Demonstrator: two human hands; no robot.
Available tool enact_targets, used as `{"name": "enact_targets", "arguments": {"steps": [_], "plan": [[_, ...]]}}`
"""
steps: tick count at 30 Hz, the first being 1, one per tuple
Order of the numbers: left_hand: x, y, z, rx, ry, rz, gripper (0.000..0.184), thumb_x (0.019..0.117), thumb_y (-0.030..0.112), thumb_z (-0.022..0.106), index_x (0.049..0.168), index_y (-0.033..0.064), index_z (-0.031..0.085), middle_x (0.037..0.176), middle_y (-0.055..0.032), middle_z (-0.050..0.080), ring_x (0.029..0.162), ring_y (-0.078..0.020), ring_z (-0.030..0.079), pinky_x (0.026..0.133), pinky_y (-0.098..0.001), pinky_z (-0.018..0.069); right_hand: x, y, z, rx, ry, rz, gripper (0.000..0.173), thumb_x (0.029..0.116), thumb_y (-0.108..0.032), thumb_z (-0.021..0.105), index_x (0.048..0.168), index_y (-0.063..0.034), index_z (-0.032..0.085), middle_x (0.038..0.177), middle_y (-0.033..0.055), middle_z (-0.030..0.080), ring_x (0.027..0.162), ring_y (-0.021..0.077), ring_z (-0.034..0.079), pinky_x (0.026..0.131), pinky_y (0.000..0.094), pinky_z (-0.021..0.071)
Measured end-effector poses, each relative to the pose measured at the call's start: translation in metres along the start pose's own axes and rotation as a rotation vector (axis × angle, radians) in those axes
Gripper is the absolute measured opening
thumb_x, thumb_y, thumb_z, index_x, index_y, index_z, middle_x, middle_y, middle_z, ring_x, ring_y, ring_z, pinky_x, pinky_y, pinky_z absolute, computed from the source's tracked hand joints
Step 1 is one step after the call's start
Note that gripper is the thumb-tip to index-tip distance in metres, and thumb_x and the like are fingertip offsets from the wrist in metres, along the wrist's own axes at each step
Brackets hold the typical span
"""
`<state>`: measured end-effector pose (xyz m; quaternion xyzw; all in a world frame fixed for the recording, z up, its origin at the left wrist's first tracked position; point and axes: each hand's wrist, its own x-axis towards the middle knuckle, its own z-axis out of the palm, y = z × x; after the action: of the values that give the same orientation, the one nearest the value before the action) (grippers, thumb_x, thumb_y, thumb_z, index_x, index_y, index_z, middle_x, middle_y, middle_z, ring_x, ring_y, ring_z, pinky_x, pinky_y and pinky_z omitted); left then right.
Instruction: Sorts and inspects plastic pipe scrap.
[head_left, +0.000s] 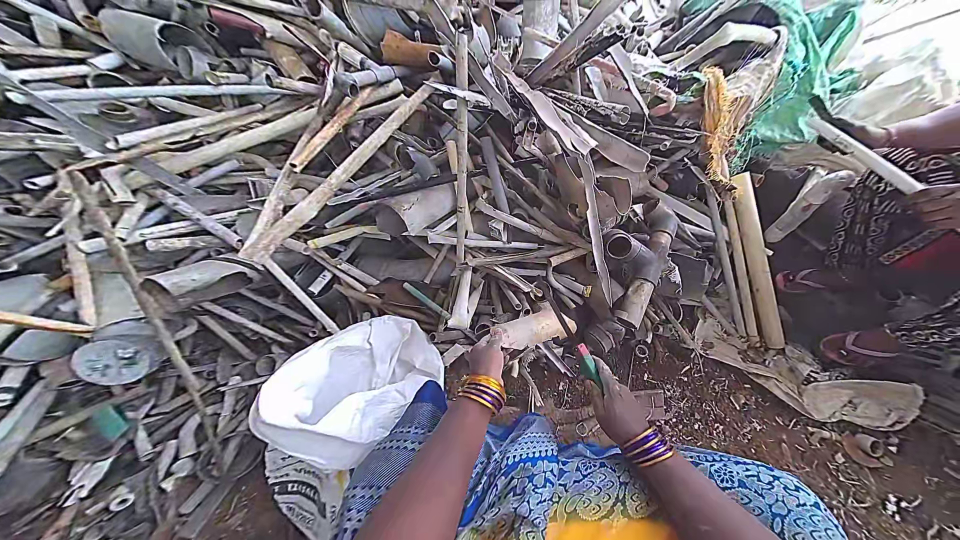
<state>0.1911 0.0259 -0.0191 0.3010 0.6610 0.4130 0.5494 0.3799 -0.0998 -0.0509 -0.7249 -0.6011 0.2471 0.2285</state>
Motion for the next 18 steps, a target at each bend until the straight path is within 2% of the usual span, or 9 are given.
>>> {"name": "enact_targets", "arguments": {"steps": [1, 2, 5, 8, 9, 11, 12, 15, 18], "plan": [[0.002, -0.002, 0.002, 0.058, -0.008, 0.019, 0.038, 0.1119, 0.025, 0.046, 0.133, -0.0039, 0.058, 0.118, -0.0217, 0.063, 0.093, -0.0218, 0.062, 0.084, -0.0354, 0.0509, 0.007, 0.000, -0.003, -0.022, -0.183, 0.074, 0.055, 0.1110, -0.027, 0.041, 0.160, -0.0041, 0.031, 0.123, 0.0270, 0.067, 0.112, 0.0434, 0.068, 0.099, 0.0583, 0.0502], [0.003, -0.003, 0.002, 0.114, -0.018, 0.052, 0.039, 0.1120, 0.025, 0.046, 0.133, -0.0053, 0.058, 0.118, -0.0229, 0.063, 0.094, -0.0235, 0.062, 0.086, -0.0376, 0.0509, 0.010, 0.000, -0.002, -0.027, -0.241, 0.092, 0.055, 0.1110, -0.028, 0.041, 0.160, -0.0061, 0.031, 0.124, 0.0264, 0.067, 0.113, 0.0429, 0.067, 0.101, 0.0581, 0.0493], [-0.007, -0.001, -0.001, 0.127, -0.056, 0.272, 0.037, 0.1111, 0.019, 0.047, 0.133, -0.0094, 0.059, 0.127, -0.0259, 0.063, 0.113, -0.0260, 0.063, 0.102, -0.0399, 0.0475, 0.003, -0.002, 0.002, 0.067, -0.030, -0.044, 0.052, 0.1078, -0.022, 0.046, 0.154, 0.0014, 0.041, 0.119, 0.0267, 0.070, 0.107, 0.0441, 0.070, 0.096, 0.0594, 0.0524], [-0.008, -0.004, -0.006, 0.192, -0.117, 0.750, 0.031, 0.1041, 0.007, 0.056, 0.126, -0.0138, 0.063, 0.124, -0.0266, 0.068, 0.117, -0.0226, 0.065, 0.106, -0.0343, 0.0478, 0.001, 0.000, 0.006, 0.198, 0.271, -0.208, 0.052, 0.1017, -0.018, 0.048, 0.145, 0.0106, 0.049, 0.106, 0.0265, 0.073, 0.086, 0.0404, 0.074, 0.078, 0.0564, 0.0583], [-0.004, -0.009, -0.008, 0.229, -0.111, 0.935, 0.028, 0.0988, 0.006, 0.061, 0.117, -0.0146, 0.068, 0.116, -0.0266, 0.070, 0.112, -0.0239, 0.067, 0.104, -0.0351, 0.0496, 0.001, 0.002, 0.008, 0.254, 0.298, -0.217, 0.054, 0.1010, -0.021, 0.047, 0.144, 0.0110, 0.049, 0.099, 0.0232, 0.073, 0.076, 0.0331, 0.073, 0.071, 0.0500, 0.0585], [0.009, -0.020, -0.008, 0.329, -0.078, 1.265, 0.023, 0.0924, 0.015, 0.066, 0.096, -0.0055, 0.076, 0.098, -0.0181, 0.075, 0.099, -0.0257, 0.071, 0.097, -0.0437, 0.0519, 0.003, 0.004, 0.009, 0.393, 0.207, -0.190, 0.056, 0.1020, -0.026, 0.044, 0.146, 0.0086, 0.045, 0.089, 0.0147, 0.068, 0.062, 0.0182, 0.062, 0.060, 0.0376, 0.0547], [0.010, -0.024, -0.007, 0.402, -0.059, 1.349, 0.022, 0.0931, 0.017, 0.065, 0.092, -0.0005, 0.078, 0.095, -0.0145, 0.076, 0.095, -0.0270, 0.072, 0.095, -0.0481, 0.0526, 0.005, 0.004, 0.008, 0.434, 0.139, -0.177, 0.056, 0.1022, -0.026, 0.044, 0.148, 0.0069, 0.043, 0.089, 0.0126, 0.067, 0.062, 0.0149, 0.060, 0.061, 0.0347, 0.0538], [-0.006, -0.033, -0.007, 0.673, -0.112, 1.346, 0.021, 0.0957, 0.013, 0.064, 0.102, 0.0038, 0.081, 0.104, -0.0144, 0.078, 0.107, -0.0392, 0.072, 0.105, -0.0666, 0.0421, 0.007, 0.006, 0.014, 0.394, 0.098, -0.209, 0.056, 0.1030, -0.025, 0.046, 0.148, 0.0078, 0.043, 0.092, 0.0164, 0.068, 0.065, 0.0190, 0.062, 0.065, 0.0377, 0.0545], [-0.007, -0.042, -0.006, 0.798, -0.112, 1.450, 0.021, 0.0903, 0.002, 0.064, 0.099, 0.0079, 0.082, 0.101, -0.0102, 0.079, 0.108, -0.0377, 0.073, 0.106, -0.0690, 0.0405, 0.011, 0.000, 0.010, 0.313, 0.088, -0.123, 0.053, 0.1043, -0.019, 0.047, 0.151, 0.0063, 0.042, 0.104, 0.0239, 0.071, 0.083, 0.0315, 0.071, 0.081, 0.0477, 0.0568]]}}
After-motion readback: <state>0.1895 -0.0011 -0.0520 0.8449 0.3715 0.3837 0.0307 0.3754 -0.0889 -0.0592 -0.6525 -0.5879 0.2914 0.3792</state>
